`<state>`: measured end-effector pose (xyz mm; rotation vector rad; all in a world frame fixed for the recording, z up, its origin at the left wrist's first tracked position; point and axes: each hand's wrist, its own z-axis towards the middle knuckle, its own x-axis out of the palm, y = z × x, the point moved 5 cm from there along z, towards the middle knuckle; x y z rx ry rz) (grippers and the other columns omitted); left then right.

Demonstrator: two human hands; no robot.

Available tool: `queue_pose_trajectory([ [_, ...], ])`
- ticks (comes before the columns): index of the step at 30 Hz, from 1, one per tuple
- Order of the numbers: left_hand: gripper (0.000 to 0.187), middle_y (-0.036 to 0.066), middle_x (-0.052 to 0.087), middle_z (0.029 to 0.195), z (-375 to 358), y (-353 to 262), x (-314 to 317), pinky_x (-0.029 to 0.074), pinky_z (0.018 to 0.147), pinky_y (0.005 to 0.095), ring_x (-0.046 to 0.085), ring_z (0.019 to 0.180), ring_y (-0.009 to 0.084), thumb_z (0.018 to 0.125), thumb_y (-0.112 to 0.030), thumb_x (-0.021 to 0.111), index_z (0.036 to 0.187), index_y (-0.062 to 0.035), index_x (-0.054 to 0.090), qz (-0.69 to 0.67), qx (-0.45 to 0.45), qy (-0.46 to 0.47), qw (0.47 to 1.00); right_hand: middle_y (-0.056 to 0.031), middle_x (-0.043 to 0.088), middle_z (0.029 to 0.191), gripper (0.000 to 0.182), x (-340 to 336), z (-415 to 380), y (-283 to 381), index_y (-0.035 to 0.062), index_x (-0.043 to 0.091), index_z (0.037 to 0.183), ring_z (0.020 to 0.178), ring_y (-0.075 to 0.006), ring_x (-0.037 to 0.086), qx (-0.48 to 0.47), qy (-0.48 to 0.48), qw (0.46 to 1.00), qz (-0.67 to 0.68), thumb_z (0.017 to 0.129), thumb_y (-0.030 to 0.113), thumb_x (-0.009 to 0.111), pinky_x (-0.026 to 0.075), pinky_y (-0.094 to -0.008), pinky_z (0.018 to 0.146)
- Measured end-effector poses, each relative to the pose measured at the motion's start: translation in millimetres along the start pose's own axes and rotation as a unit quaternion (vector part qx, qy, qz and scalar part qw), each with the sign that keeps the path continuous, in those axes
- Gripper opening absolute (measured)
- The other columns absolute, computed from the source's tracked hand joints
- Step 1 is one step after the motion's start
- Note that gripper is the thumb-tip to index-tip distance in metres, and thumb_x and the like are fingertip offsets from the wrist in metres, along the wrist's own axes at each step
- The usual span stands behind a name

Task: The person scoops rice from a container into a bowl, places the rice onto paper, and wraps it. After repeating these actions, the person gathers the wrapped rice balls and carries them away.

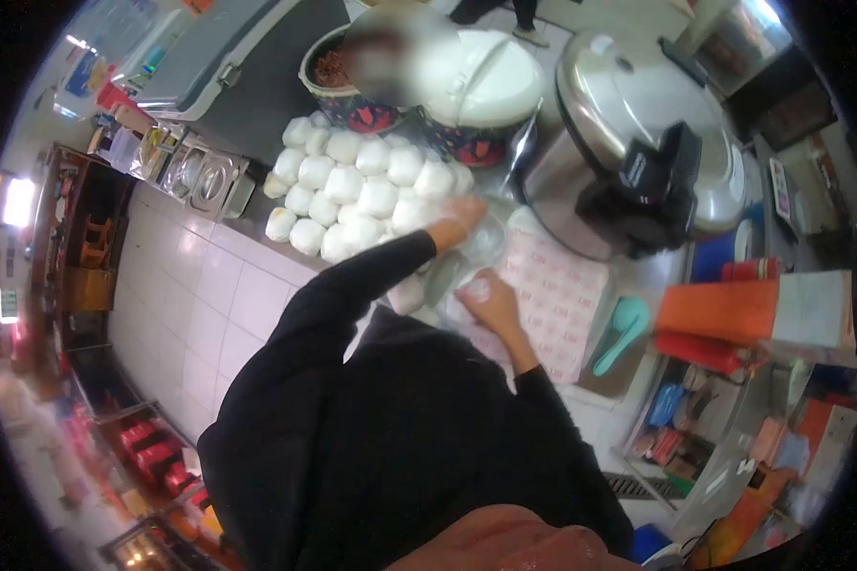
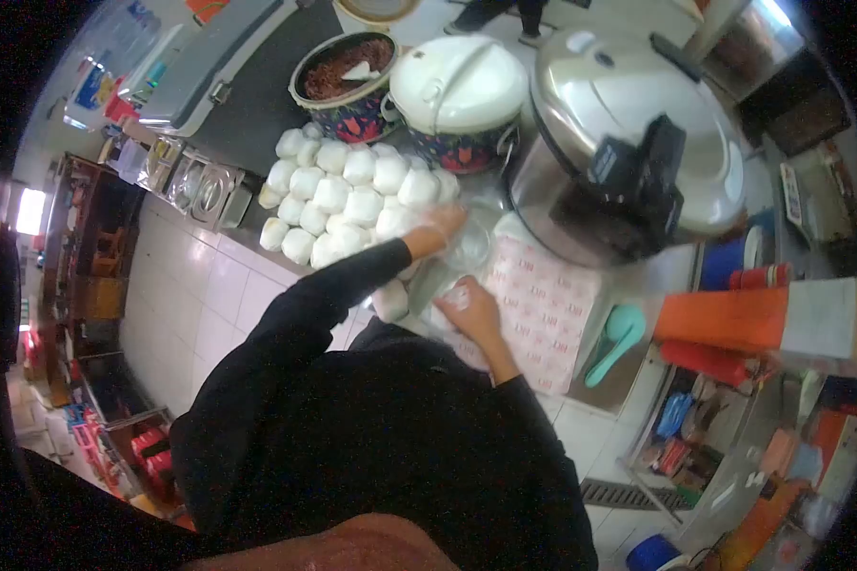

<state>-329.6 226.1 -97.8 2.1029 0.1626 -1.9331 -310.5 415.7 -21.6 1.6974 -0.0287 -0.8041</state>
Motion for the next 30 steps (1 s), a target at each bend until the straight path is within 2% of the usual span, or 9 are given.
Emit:
queue_pose_trajectory([
  [1, 0.032, 0.018, 0.062, 0.099, 0, 7, -12, 0.049, 0.081, 0.0439, 0.061, 0.096, 0.0320, 0.079, -0.021, 0.060, 0.104, -0.0016, 0.056, -0.081, -0.028, -0.018, 0.996, -0.0140, 0.065, 0.078, 0.047, 1, 2, 24, 0.0053, 0.058, 0.098, 0.066, -0.0282, 0.066, 0.143, 0.093, 0.985, 0.038, 0.074, 0.041, 0.076, 0.052, -0.0375, 0.060],
  [3, 0.028, 0.018, 0.062, 0.100, -8, 18, -35, 0.049, 0.083, 0.0440, 0.060, 0.097, 0.0331, 0.078, -0.020, 0.060, 0.099, -0.0022, 0.056, -0.243, -0.073, -0.050, 0.966, -0.0179, 0.061, 0.090, 0.048, 28, 15, 2, 0.0054, 0.059, 0.101, 0.084, -0.0327, 0.063, -0.031, -0.030, 0.994, -0.104, 0.074, 0.042, 0.073, 0.050, -0.0416, 0.070],
  [9, 0.036, 0.015, 0.061, 0.115, -93, 126, -125, 0.046, 0.090, 0.0385, 0.058, 0.106, 0.0337, 0.083, -0.016, 0.056, 0.115, 0.0009, 0.054, -0.494, -0.136, -0.019, 0.858, -0.0171, 0.055, 0.096, 0.037, 35, 19, 11, 0.0036, 0.060, 0.102, 0.094, -0.0344, 0.055, -0.128, -0.170, 0.951, -0.226, 0.080, 0.033, 0.068, 0.043, -0.0460, 0.083],
  [11, 0.042, 0.014, 0.062, 0.117, -120, 169, -77, 0.046, 0.093, 0.0385, 0.059, 0.108, 0.0293, 0.087, -0.022, 0.057, 0.123, -0.0007, 0.054, -0.696, -0.040, -0.097, 0.711, -0.0153, 0.056, 0.097, 0.027, 22, 31, 17, 0.0032, 0.061, 0.098, 0.096, -0.0346, 0.052, -0.117, -0.210, 0.944, -0.225, 0.083, 0.025, 0.065, 0.040, -0.0468, 0.085],
  [13, 0.049, 0.014, 0.057, 0.127, -173, 189, -115, 0.044, 0.099, 0.0417, 0.055, 0.115, 0.0278, 0.090, -0.032, 0.056, 0.129, -0.0022, 0.051, -0.916, -0.145, -0.006, 0.375, -0.0143, 0.057, 0.095, 0.018, 7, 64, 63, 0.0035, 0.062, 0.094, 0.092, -0.0334, 0.053, -0.169, -0.267, 0.925, -0.213, 0.085, 0.019, 0.064, 0.041, -0.0434, 0.082],
  [16, 0.058, 0.016, 0.053, 0.132, -215, 220, -119, 0.041, 0.103, 0.0458, 0.052, 0.120, 0.0304, 0.093, -0.045, 0.051, 0.133, -0.0031, 0.047, -0.988, -0.122, -0.037, 0.083, -0.0118, 0.060, 0.087, 0.009, 4, 139, 165, 0.0036, 0.063, 0.091, 0.086, -0.0311, 0.056, -0.214, -0.275, 0.923, -0.166, 0.086, 0.011, 0.061, 0.043, -0.0397, 0.077],
  [21, 0.071, 0.013, 0.049, 0.137, -248, 251, -108, 0.037, 0.105, 0.0532, 0.047, 0.126, 0.0308, 0.091, -0.059, 0.044, 0.139, -0.0069, 0.041, -0.990, -0.128, -0.031, 0.060, -0.0082, 0.064, 0.086, 0.009, 64, 291, 300, 0.0078, 0.065, 0.091, 0.081, -0.0292, 0.058, -0.386, -0.226, 0.851, -0.275, 0.084, 0.010, 0.061, 0.044, -0.0390, 0.074],
  [26, 0.071, 0.013, 0.046, 0.140, -260, 278, -114, 0.036, 0.105, 0.0558, 0.044, 0.129, 0.0316, 0.090, -0.059, 0.046, 0.141, -0.0105, 0.039, -0.997, -0.052, -0.052, 0.038, -0.0094, 0.068, 0.098, 0.016, 122, 426, 275, 0.0099, 0.067, 0.095, 0.091, -0.0277, 0.063, -0.165, -0.017, 0.757, -0.632, 0.081, 0.012, 0.060, 0.045, -0.0430, 0.080],
  [30, 0.071, 0.013, 0.047, 0.139, -257, 302, -123, 0.036, 0.105, 0.0550, 0.046, 0.127, 0.0315, 0.089, -0.057, 0.051, 0.140, -0.0096, 0.040, -0.996, -0.001, -0.088, -0.028, -0.0129, 0.069, 0.095, 0.022, 126, 471, 249, 0.0083, 0.068, 0.096, 0.089, -0.0328, 0.066, -0.174, 0.063, 0.716, -0.673, 0.077, 0.021, 0.065, 0.050, -0.0456, 0.073],
])
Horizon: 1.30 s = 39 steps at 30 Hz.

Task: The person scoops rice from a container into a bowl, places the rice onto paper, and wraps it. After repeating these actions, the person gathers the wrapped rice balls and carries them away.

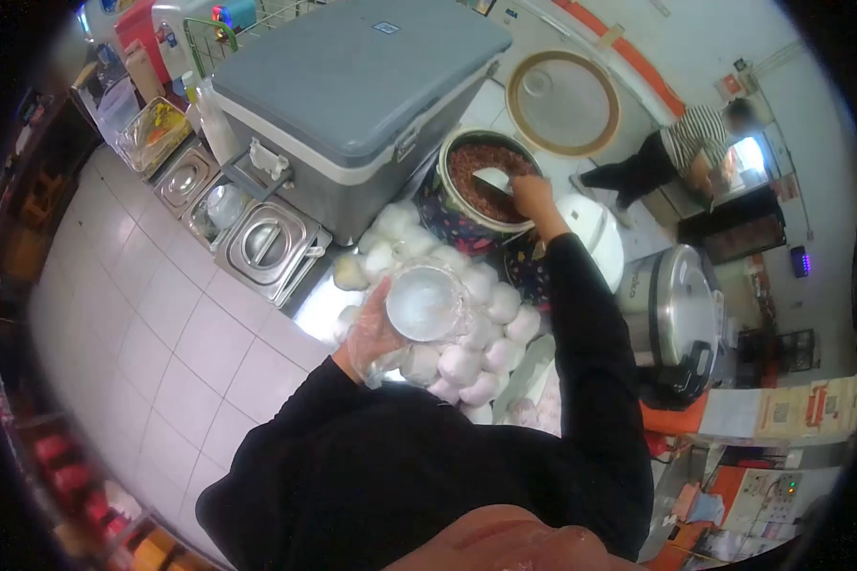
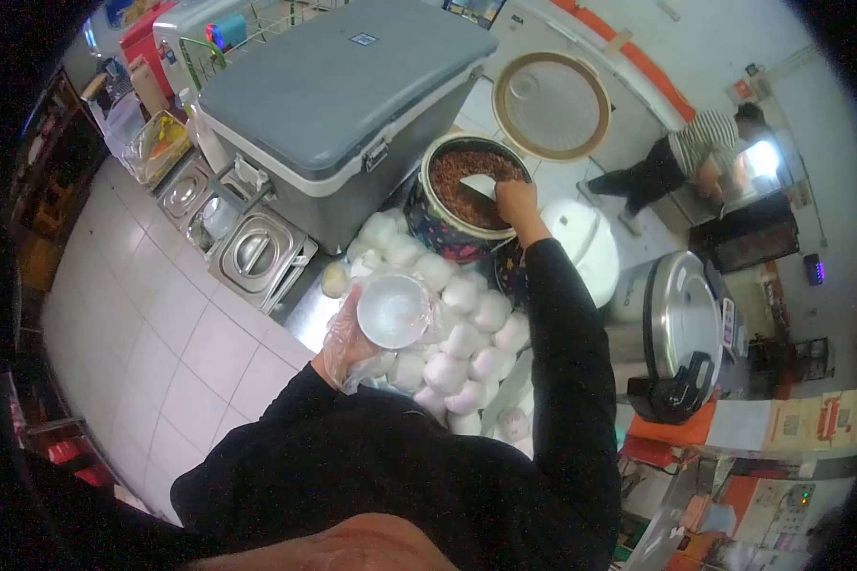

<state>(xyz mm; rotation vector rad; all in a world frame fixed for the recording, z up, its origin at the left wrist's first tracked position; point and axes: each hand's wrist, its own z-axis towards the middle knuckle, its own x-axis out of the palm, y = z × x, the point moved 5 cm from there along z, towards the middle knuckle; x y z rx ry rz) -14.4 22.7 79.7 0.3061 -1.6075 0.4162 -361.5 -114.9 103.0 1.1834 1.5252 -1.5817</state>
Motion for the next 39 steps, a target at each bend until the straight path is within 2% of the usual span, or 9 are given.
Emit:
queue_pose_trajectory([
  [4, 0.073, 0.013, 0.048, 0.137, 31, -20, -23, 0.038, 0.106, 0.0521, 0.048, 0.125, 0.0309, 0.086, -0.057, 0.055, 0.139, -0.0090, 0.041, -0.027, 0.001, 0.053, 0.998, -0.0146, 0.069, 0.088, 0.017, -68, -18, -11, 0.0060, 0.069, 0.090, 0.089, -0.0331, 0.067, 0.047, -0.022, 0.997, 0.058, 0.082, 0.015, 0.057, 0.053, -0.0448, 0.073],
  [8, 0.072, 0.013, 0.050, 0.135, 71, -37, -28, 0.040, 0.105, 0.0481, 0.051, 0.122, 0.0284, 0.084, -0.054, 0.058, 0.138, -0.0088, 0.041, 0.002, 0.010, 0.005, 1.000, -0.0172, 0.069, 0.091, 0.020, -101, -5, -27, 0.0055, 0.071, 0.087, 0.084, -0.0331, 0.068, 0.045, 0.047, 0.998, -0.009, 0.084, 0.015, 0.053, 0.054, -0.0433, 0.071],
  [16, 0.071, 0.012, 0.054, 0.129, 136, -53, -47, 0.043, 0.102, 0.0440, 0.055, 0.117, 0.0261, 0.083, -0.046, 0.064, 0.137, -0.0074, 0.040, 0.142, 0.052, -0.068, 0.986, -0.0200, 0.067, 0.082, 0.022, -30, 42, -20, 0.0038, 0.070, 0.082, 0.078, -0.0379, 0.066, 0.022, 0.065, 0.995, 0.078, 0.082, 0.022, 0.057, 0.053, -0.0457, 0.070],
  [21, 0.069, 0.012, 0.054, 0.127, 152, -62, -56, 0.044, 0.101, 0.0437, 0.055, 0.115, 0.0258, 0.082, -0.043, 0.065, 0.135, -0.0065, 0.042, 0.100, 0.041, -0.064, 0.992, -0.0190, 0.068, 0.090, 0.023, -9, 23, -15, 0.0052, 0.070, 0.092, 0.085, -0.0386, 0.066, -0.043, 0.125, 0.988, 0.075, 0.085, 0.021, 0.055, 0.054, -0.0447, 0.075],
  [25, 0.067, 0.012, 0.054, 0.127, 147, -63, -54, 0.045, 0.100, 0.0436, 0.055, 0.116, 0.0259, 0.083, -0.041, 0.065, 0.134, -0.0055, 0.042, 0.067, 0.032, -0.092, 0.993, -0.0205, 0.067, 0.082, 0.018, -59, -26, 23, 0.0033, 0.069, 0.083, 0.080, -0.0340, 0.068, -0.103, 0.168, 0.979, 0.042, 0.082, 0.016, 0.056, 0.055, -0.0450, 0.071],
  [28, 0.065, 0.012, 0.054, 0.127, 141, -64, -49, 0.045, 0.101, 0.0438, 0.054, 0.117, 0.0264, 0.084, -0.040, 0.063, 0.134, -0.0047, 0.042, 0.106, 0.069, -0.137, 0.982, -0.0162, 0.068, 0.076, 0.016, -41, -47, 29, 0.0050, 0.070, 0.077, 0.073, -0.0316, 0.069, -0.128, 0.060, 0.990, 0.003, 0.081, 0.014, 0.057, 0.055, -0.0430, 0.065],
  [31, 0.062, 0.013, 0.054, 0.127, 130, -66, -33, 0.045, 0.101, 0.0447, 0.054, 0.117, 0.0264, 0.086, -0.039, 0.061, 0.134, -0.0045, 0.041, 0.131, 0.079, -0.146, 0.977, -0.0128, 0.069, 0.074, 0.016, -53, -20, -14, 0.0055, 0.070, 0.075, 0.069, -0.0307, 0.069, -0.075, -0.023, 0.997, -0.019, 0.080, 0.014, 0.058, 0.055, -0.0411, 0.060],
  [36, 0.059, 0.012, 0.053, 0.127, 125, -66, 4, 0.045, 0.100, 0.0453, 0.054, 0.116, 0.0256, 0.088, -0.037, 0.060, 0.135, -0.0070, 0.041, 0.097, 0.039, -0.099, 0.989, -0.0145, 0.068, 0.077, 0.017, -40, 36, -19, 0.0062, 0.070, 0.078, 0.073, -0.0328, 0.067, -0.002, 0.019, 1.000, 0.018, 0.082, 0.011, 0.054, 0.053, -0.0429, 0.062],
  [39, 0.060, 0.011, 0.053, 0.126, 137, -71, 9, 0.046, 0.099, 0.0435, 0.055, 0.115, 0.0244, 0.086, -0.033, 0.063, 0.136, -0.0086, 0.040, 0.159, 0.065, -0.103, 0.980, -0.0177, 0.069, 0.081, 0.014, -19, 25, 13, 0.0037, 0.071, 0.082, 0.074, -0.0324, 0.069, -0.096, 0.049, 0.992, 0.065, 0.078, 0.009, 0.059, 0.055, -0.0408, 0.066],
])
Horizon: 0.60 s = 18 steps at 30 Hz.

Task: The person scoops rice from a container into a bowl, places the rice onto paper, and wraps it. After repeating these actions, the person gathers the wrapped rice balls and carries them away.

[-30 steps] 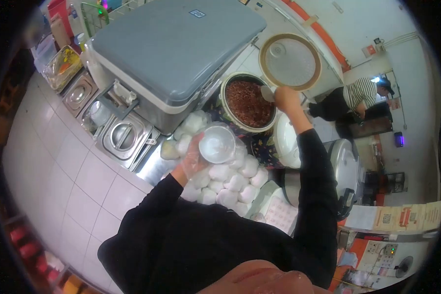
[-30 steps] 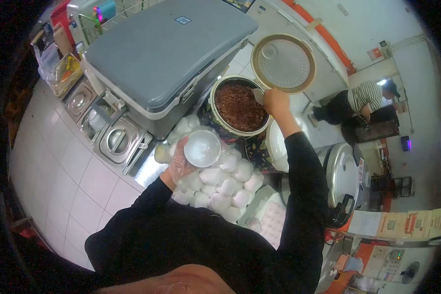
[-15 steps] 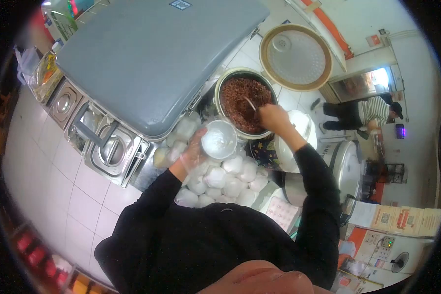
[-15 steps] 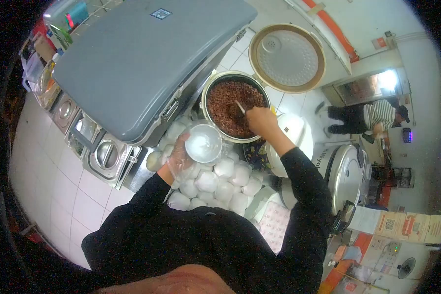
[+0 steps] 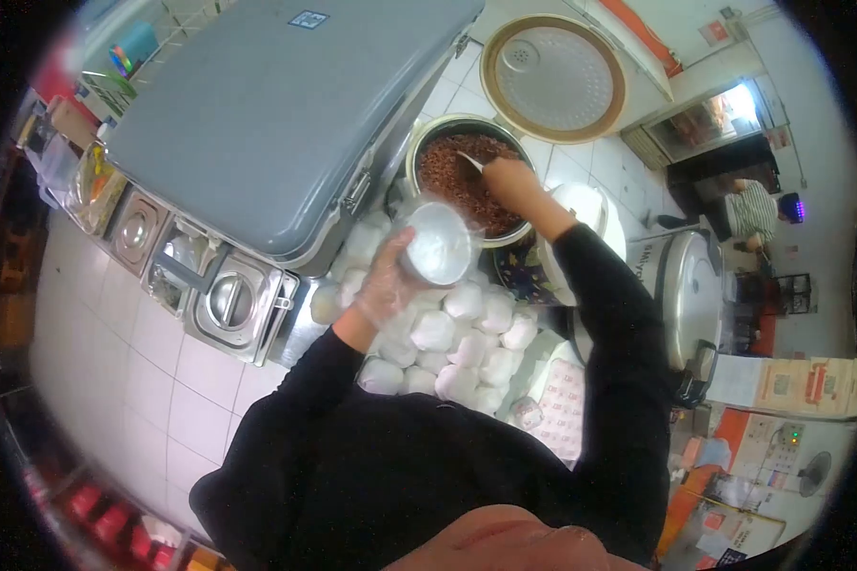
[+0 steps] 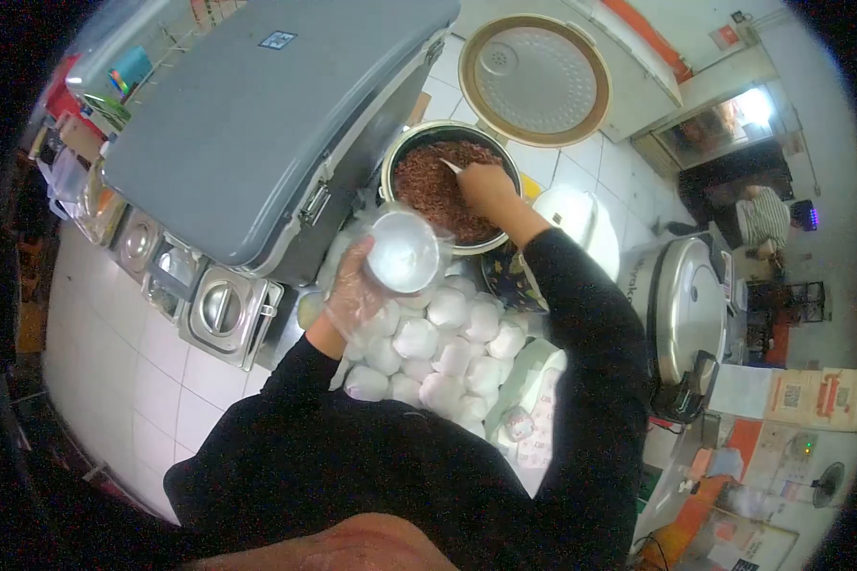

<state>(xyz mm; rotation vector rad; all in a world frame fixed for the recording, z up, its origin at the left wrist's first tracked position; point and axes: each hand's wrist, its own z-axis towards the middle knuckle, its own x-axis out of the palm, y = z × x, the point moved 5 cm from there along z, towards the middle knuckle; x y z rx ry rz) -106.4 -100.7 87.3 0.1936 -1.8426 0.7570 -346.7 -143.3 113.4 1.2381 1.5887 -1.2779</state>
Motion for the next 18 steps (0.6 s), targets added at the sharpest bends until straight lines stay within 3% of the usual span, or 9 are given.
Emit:
queue_pose_trajectory([
  [3, 0.062, 0.009, 0.054, 0.122, 24, -31, 34, 0.048, 0.094, 0.0389, 0.056, 0.109, 0.0204, 0.081, -0.024, 0.073, 0.133, -0.0094, 0.043, 0.217, 0.174, 0.045, 0.960, -0.0195, 0.069, 0.087, 0.017, -40, -14, -15, 0.0015, 0.071, 0.084, 0.077, -0.0331, 0.069, 0.059, 0.022, 0.998, -0.016, 0.074, 0.013, 0.064, 0.055, -0.0404, 0.067],
  [4, 0.064, 0.008, 0.054, 0.121, 31, -51, 58, 0.048, 0.090, 0.0356, 0.057, 0.105, 0.0174, 0.074, -0.022, 0.080, 0.127, -0.0091, 0.048, 0.394, 0.304, 0.054, 0.866, -0.0199, 0.069, 0.089, 0.018, -50, -20, -31, 0.0009, 0.071, 0.085, 0.076, -0.0332, 0.069, 0.080, 0.018, 0.996, -0.017, 0.074, 0.014, 0.064, 0.055, -0.0400, 0.067],
  [5, 0.065, 0.008, 0.056, 0.118, 60, -52, 59, 0.048, 0.086, 0.0331, 0.057, 0.101, 0.0169, 0.069, -0.031, 0.084, 0.121, -0.0084, 0.052, 0.478, 0.334, 0.054, 0.811, -0.0186, 0.069, 0.088, 0.018, -62, -24, -50, 0.0008, 0.071, 0.085, 0.075, -0.0311, 0.069, 0.102, 0.018, 0.995, -0.015, 0.076, 0.014, 0.064, 0.055, -0.0389, 0.066],
  [6, 0.073, 0.011, 0.060, 0.113, 64, -63, 84, 0.049, 0.087, 0.0345, 0.059, 0.102, 0.0210, 0.065, -0.041, 0.084, 0.121, -0.0076, 0.053, 0.564, 0.250, 0.017, 0.787, -0.0173, 0.070, 0.088, 0.018, -75, -27, -65, 0.0007, 0.071, 0.086, 0.073, -0.0289, 0.070, 0.124, 0.019, 0.992, -0.014, 0.077, 0.015, 0.064, 0.055, -0.0377, 0.065],
  [7, 0.080, 0.014, 0.063, 0.111, 98, -59, 76, 0.049, 0.088, 0.0389, 0.061, 0.103, 0.0277, 0.063, -0.051, 0.080, 0.124, -0.0078, 0.052, 0.699, 0.224, -0.016, 0.679, -0.0157, 0.070, 0.087, 0.018, -86, -31, -72, 0.0008, 0.071, 0.086, 0.072, -0.0269, 0.070, 0.143, 0.116, 0.983, 0.022, 0.078, 0.016, 0.065, 0.055, -0.0365, 0.062],
  [9, 0.077, 0.017, 0.062, 0.114, 127, -51, 91, 0.049, 0.089, 0.0424, 0.061, 0.105, 0.0317, 0.064, -0.052, 0.078, 0.124, -0.0088, 0.055, 0.820, 0.104, -0.022, 0.563, -0.0124, 0.070, 0.085, 0.020, -103, -45, -73, 0.0010, 0.071, 0.086, 0.070, -0.0227, 0.070, 0.174, 0.303, 0.932, 0.094, 0.079, 0.019, 0.066, 0.054, -0.0341, 0.057],
  [13, 0.062, 0.019, 0.066, 0.110, 191, -6, 69, 0.051, 0.088, 0.0409, 0.064, 0.103, 0.0317, 0.064, -0.048, 0.072, 0.111, -0.0078, 0.067, 0.948, -0.002, 0.024, 0.318, -0.0020, 0.066, 0.068, 0.028, -76, -47, -57, 0.0096, 0.073, 0.082, 0.046, -0.0111, 0.045, 0.181, 0.375, 0.889, 0.192, 0.088, 0.033, 0.059, 0.036, -0.0276, 0.043],
  [16, 0.058, 0.021, 0.067, 0.107, 188, 3, 74, 0.051, 0.088, 0.0427, 0.064, 0.102, 0.0337, 0.067, -0.049, 0.069, 0.104, -0.0054, 0.071, 0.941, -0.008, 0.044, 0.334, 0.0017, 0.059, 0.060, 0.029, -60, -46, -40, 0.0108, 0.073, 0.085, 0.046, -0.0100, 0.042, 0.197, 0.371, 0.883, 0.210, 0.089, 0.034, 0.057, 0.035, -0.0281, 0.042],
  [18, 0.061, 0.022, 0.065, 0.109, 193, 10, 66, 0.051, 0.088, 0.0438, 0.064, 0.102, 0.0350, 0.069, -0.051, 0.067, 0.107, -0.0041, 0.069, 0.940, -0.021, 0.078, 0.333, 0.0032, 0.049, 0.054, 0.031, -24, -43, -43, 0.0076, 0.072, 0.087, 0.043, -0.0103, 0.038, 0.207, 0.409, 0.835, 0.306, 0.091, 0.033, 0.056, 0.031, -0.0267, 0.040],
])
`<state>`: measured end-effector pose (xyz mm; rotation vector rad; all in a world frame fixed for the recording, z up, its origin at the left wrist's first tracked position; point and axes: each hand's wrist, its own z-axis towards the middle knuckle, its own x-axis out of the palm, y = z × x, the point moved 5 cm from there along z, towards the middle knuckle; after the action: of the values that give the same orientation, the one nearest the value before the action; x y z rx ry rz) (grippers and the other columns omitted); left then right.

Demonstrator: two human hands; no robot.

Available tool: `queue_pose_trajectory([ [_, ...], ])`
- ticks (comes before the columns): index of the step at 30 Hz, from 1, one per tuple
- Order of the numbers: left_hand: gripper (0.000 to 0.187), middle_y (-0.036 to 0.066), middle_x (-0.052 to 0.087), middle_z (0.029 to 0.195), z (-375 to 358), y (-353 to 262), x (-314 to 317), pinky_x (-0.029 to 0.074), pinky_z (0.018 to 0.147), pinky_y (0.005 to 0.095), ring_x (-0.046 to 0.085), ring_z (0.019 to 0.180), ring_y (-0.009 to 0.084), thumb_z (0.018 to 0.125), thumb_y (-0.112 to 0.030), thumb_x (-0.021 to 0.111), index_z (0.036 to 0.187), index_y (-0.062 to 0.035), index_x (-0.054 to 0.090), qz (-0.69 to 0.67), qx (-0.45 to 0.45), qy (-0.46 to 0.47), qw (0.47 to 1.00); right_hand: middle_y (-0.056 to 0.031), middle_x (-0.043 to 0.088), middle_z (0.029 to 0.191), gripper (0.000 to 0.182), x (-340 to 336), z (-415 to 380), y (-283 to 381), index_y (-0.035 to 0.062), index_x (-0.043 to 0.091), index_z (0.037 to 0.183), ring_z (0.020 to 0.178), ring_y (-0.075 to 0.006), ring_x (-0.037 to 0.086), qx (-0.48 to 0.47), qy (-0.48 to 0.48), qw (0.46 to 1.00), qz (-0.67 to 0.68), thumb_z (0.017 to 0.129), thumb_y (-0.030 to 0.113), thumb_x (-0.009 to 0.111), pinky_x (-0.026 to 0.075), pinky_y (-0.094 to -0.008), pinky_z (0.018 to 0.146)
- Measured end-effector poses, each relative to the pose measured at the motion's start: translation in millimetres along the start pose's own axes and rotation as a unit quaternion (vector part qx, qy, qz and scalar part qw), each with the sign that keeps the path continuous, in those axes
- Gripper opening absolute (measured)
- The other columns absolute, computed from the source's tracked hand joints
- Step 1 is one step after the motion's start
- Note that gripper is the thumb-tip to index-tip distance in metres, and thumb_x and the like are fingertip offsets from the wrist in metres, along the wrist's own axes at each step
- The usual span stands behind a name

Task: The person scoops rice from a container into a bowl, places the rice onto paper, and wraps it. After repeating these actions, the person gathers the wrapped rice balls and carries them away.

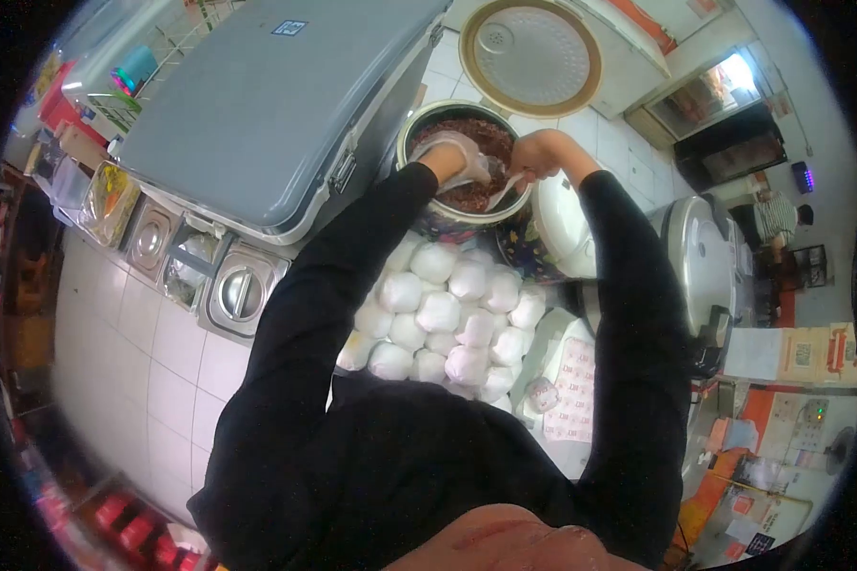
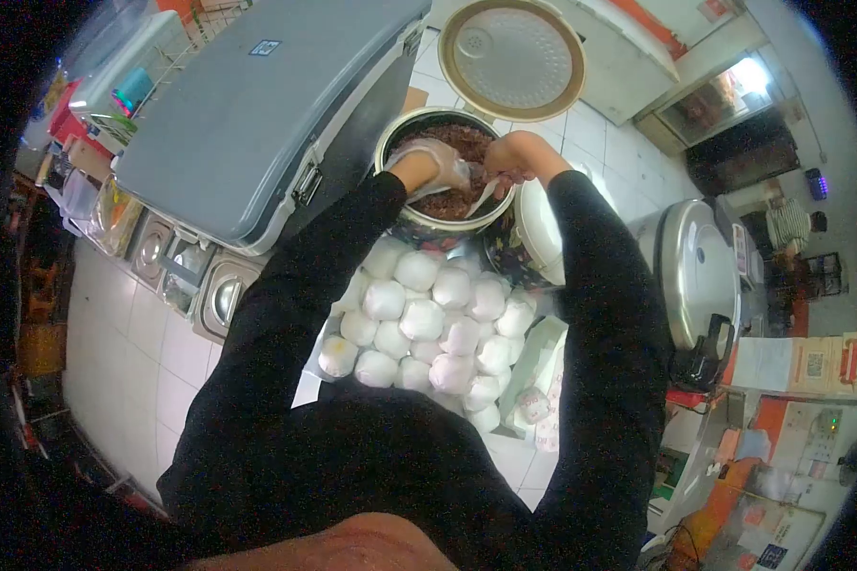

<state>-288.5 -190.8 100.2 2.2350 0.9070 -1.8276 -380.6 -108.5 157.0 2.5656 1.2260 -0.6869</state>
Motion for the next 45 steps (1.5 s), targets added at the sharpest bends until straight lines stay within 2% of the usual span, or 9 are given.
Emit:
queue_pose_trajectory([
  [11, 0.072, 0.026, 0.063, 0.112, 8, 4, 16, 0.049, 0.090, 0.0458, 0.063, 0.104, 0.0381, 0.069, -0.058, 0.062, 0.110, 0.0003, 0.066, -0.055, -0.033, 0.025, 0.998, -0.0018, 0.047, 0.055, 0.025, 71, 34, -11, -0.0014, 0.063, 0.078, 0.038, -0.0103, 0.035, -0.139, -0.077, 0.879, 0.450, 0.092, 0.019, 0.059, 0.024, -0.0268, 0.036],
  [15, 0.064, 0.026, 0.061, 0.116, 4, 10, 15, 0.047, 0.093, 0.0457, 0.061, 0.107, 0.0386, 0.074, -0.054, 0.057, 0.112, -0.0025, 0.065, -0.081, -0.068, 0.004, 0.994, -0.0103, 0.055, 0.058, 0.022, 67, 70, -2, -0.0045, 0.063, 0.077, 0.043, -0.0192, 0.050, -0.184, -0.248, 0.897, 0.317, 0.085, 0.015, 0.064, 0.037, -0.0339, 0.039],
  [18, 0.054, 0.023, 0.059, 0.120, 19, 15, 20, 0.044, 0.095, 0.0447, 0.059, 0.110, 0.0375, 0.082, -0.048, 0.049, 0.115, -0.0090, 0.064, -0.098, -0.054, -0.033, 0.993, -0.0236, 0.063, 0.069, 0.020, 74, 13, 34, -0.0080, 0.063, 0.078, 0.062, -0.0339, 0.065, -0.318, -0.535, 0.777, 0.094, 0.082, 0.012, 0.061, 0.050, -0.0431, 0.055],
  [20, 0.048, 0.022, 0.059, 0.121, 38, 28, 23, 0.043, 0.096, 0.0442, 0.058, 0.110, 0.0368, 0.087, -0.044, 0.042, 0.117, -0.0132, 0.063, -0.193, 0.001, -0.104, 0.976, -0.0285, 0.064, 0.083, 0.018, 69, -22, 51, -0.0070, 0.063, 0.082, 0.082, -0.0394, 0.066, -0.227, -0.500, 0.830, 0.097, 0.078, 0.010, 0.057, 0.053, -0.0469, 0.069],
  [28, 0.053, 0.008, 0.068, 0.098, -7, 43, -23, 0.047, 0.070, 0.0385, 0.063, 0.087, 0.0199, 0.080, -0.058, 0.051, 0.103, -0.0124, 0.062, -0.768, -0.084, -0.078, 0.630, -0.0072, 0.056, 0.076, 0.015, 99, -51, 71, 0.0052, 0.055, 0.095, 0.066, -0.0196, 0.063, -0.126, -0.656, 0.721, -0.184, 0.083, 0.012, 0.052, 0.051, -0.0365, 0.054],
  [34, 0.062, 0.005, 0.066, 0.110, -31, 37, -23, 0.048, 0.056, 0.0319, 0.063, 0.097, 0.0195, 0.077, -0.064, 0.049, 0.118, -0.0187, 0.057, -0.867, -0.006, -0.041, 0.497, -0.0153, 0.059, 0.078, 0.019, 58, -99, 12, 0.0038, 0.051, 0.097, 0.074, -0.0360, 0.063, -0.219, -0.715, 0.663, -0.024, 0.088, 0.020, 0.049, 0.049, -0.0437, 0.068],
  [37, 0.068, 0.007, 0.063, 0.114, -35, 30, -24, 0.052, 0.070, 0.0402, 0.062, 0.101, 0.0240, 0.078, -0.069, 0.048, 0.124, -0.0191, 0.053, -0.859, 0.020, -0.069, 0.506, -0.0241, 0.062, 0.084, 0.032, 41, -98, -6, -0.0011, 0.052, 0.096, 0.084, -0.0457, 0.060, -0.194, -0.588, 0.761, 0.193, 0.095, 0.030, 0.044, 0.045, -0.0505, 0.075],
  [42, 0.080, 0.012, 0.053, 0.128, -55, 12, -31, 0.048, 0.085, 0.0548, 0.056, 0.112, 0.0281, 0.075, -0.072, 0.055, 0.132, -0.0171, 0.044, -0.813, 0.093, -0.093, 0.567, -0.0285, 0.061, 0.093, 0.049, 49, -56, 6, -0.0028, 0.058, 0.092, 0.092, -0.0458, 0.057, -0.263, -0.548, 0.756, 0.244, 0.100, 0.040, 0.035, 0.043, -0.0482, 0.081],
  [45, 0.080, 0.009, 0.057, 0.123, -62, 12, -24, 0.047, 0.087, 0.0547, 0.056, 0.111, 0.0274, 0.073, -0.073, 0.056, 0.129, -0.0174, 0.047, -0.861, 0.053, -0.089, 0.497, -0.0325, 0.060, 0.094, 0.051, 64, -47, 25, -0.0049, 0.060, 0.092, 0.096, -0.0493, 0.055, -0.286, -0.548, 0.755, 0.220, 0.100, 0.038, 0.033, 0.043, -0.0517, 0.086],
])
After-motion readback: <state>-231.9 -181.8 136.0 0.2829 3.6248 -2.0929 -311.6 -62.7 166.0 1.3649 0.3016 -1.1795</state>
